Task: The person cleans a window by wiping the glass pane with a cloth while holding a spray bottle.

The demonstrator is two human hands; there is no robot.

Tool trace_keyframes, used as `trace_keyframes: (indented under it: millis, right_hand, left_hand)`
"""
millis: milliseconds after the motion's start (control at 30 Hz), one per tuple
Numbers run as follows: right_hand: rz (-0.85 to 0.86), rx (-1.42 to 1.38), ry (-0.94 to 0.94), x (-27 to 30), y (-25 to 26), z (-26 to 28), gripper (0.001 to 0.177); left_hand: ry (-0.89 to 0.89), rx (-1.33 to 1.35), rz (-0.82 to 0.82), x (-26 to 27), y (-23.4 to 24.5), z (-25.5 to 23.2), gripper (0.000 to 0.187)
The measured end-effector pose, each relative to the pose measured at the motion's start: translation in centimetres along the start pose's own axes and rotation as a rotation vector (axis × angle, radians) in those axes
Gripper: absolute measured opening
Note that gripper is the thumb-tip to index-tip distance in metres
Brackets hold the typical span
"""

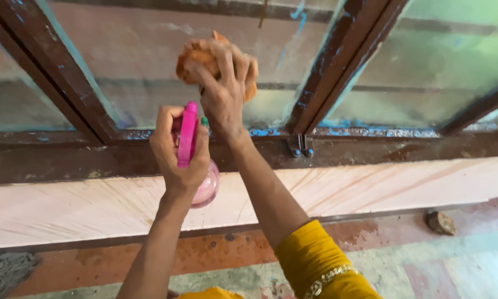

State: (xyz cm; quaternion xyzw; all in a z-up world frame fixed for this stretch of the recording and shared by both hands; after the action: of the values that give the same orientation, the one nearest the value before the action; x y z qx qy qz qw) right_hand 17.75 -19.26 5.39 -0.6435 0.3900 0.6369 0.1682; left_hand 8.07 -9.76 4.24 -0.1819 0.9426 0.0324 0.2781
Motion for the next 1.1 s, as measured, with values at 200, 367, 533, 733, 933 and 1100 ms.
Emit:
trace_keyframes:
  millis: [200, 367, 533, 733, 933, 1100]
  right_hand:
    - [0.115, -0.239, 0.001, 2.2, 1.6, 3.1, 0.027]
    - [0.154, -0.216, 0.002, -0.7, 1.0, 2.6, 0.028]
    - [-0.063, -0.025, -0.02, -3.0, -1.6, 1.9, 0.019]
    - [0.148, -0.36, 0.06, 0.5, 0.4, 4.6, 0.028]
    - [0.106, -0.226, 0.052, -1.8, -1.5, 4.2, 0.022]
    - [0.021, -0.143, -0.012, -3.6, -3.4, 5.2, 0.022]
  left_hand:
    - [-0.049, -0.011, -0.039, -0.5, 1.1, -0.6, 0.017]
    - [-0.033, 0.022, -0.027, -0.7, 1.7, -1.2, 0.018]
    - [-0.041, 0.024, -0.039, -0.4, 1.6, -1.3, 0.019]
    - [-0.015, -0.01, -0.074, -0.1, 2.5, -1.3, 0.019]
    - [-0.027, 0.011, -0.082, 0.0, 3.7, -1.9, 0.018]
    - [0.004, 0.03, -0.08, -0.7, 5.4, -2.2, 0.019]
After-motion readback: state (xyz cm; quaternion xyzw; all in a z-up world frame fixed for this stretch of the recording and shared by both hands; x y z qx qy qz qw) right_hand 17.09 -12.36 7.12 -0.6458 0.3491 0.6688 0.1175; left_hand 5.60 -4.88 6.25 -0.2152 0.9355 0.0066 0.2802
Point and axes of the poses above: each hand's wrist, its own x-axis away from the middle knuckle, its own y-axis out of the back of the hand, z = x × y, the point moved 2 cm from there along -x, towards the middle knuckle, and after that the axes turned 13 degrees about y, right-handed, at the moved point
